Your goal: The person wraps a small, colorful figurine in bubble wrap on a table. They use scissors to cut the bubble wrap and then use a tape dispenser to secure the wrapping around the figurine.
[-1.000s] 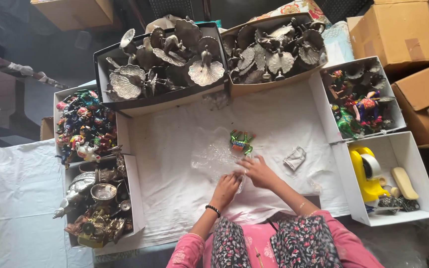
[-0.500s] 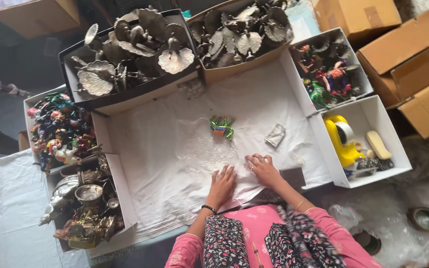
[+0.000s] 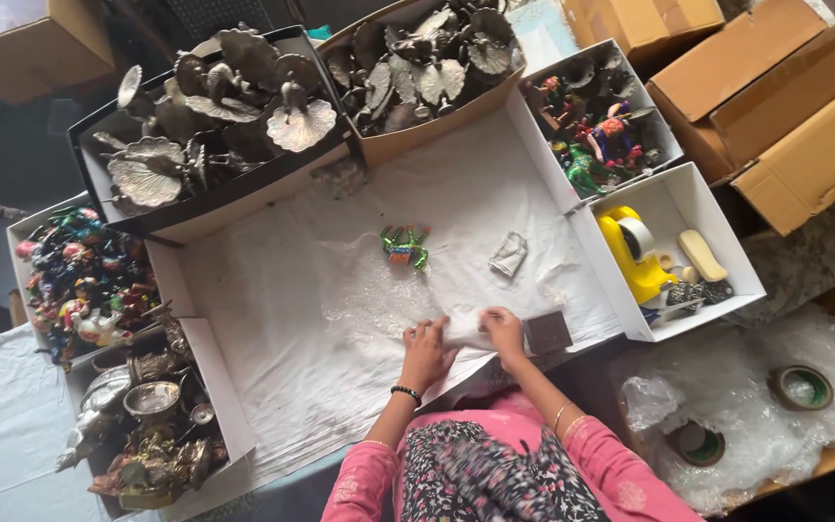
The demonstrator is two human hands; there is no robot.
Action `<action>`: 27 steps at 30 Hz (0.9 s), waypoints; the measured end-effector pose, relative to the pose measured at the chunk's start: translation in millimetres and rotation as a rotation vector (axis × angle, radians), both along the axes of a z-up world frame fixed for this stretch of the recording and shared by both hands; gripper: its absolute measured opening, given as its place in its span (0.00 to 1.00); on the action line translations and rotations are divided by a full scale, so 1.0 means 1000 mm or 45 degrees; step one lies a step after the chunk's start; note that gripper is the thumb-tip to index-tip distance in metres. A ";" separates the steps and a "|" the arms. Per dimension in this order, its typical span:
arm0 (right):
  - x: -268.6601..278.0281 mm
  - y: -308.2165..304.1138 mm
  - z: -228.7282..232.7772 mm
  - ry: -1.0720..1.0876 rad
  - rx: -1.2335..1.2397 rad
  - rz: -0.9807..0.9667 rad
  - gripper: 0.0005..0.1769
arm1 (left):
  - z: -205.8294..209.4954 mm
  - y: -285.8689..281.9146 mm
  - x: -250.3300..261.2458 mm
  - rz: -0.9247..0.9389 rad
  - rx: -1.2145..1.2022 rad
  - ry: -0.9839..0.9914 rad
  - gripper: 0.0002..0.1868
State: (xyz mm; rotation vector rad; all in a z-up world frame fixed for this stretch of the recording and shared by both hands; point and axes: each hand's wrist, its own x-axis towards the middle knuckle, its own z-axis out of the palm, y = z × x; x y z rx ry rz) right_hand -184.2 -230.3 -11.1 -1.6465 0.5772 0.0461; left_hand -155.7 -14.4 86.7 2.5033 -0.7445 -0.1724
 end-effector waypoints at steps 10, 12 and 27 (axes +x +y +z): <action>-0.004 -0.034 0.071 0.552 0.497 -0.257 0.09 | -0.018 -0.041 0.001 0.246 0.257 0.028 0.44; -0.001 -0.058 0.076 0.439 0.393 -0.109 0.12 | -0.011 -0.044 0.001 0.233 0.389 0.057 0.41; -0.044 -0.319 0.184 0.659 -1.354 0.278 0.12 | -0.045 -0.064 -0.026 0.210 0.310 0.016 0.36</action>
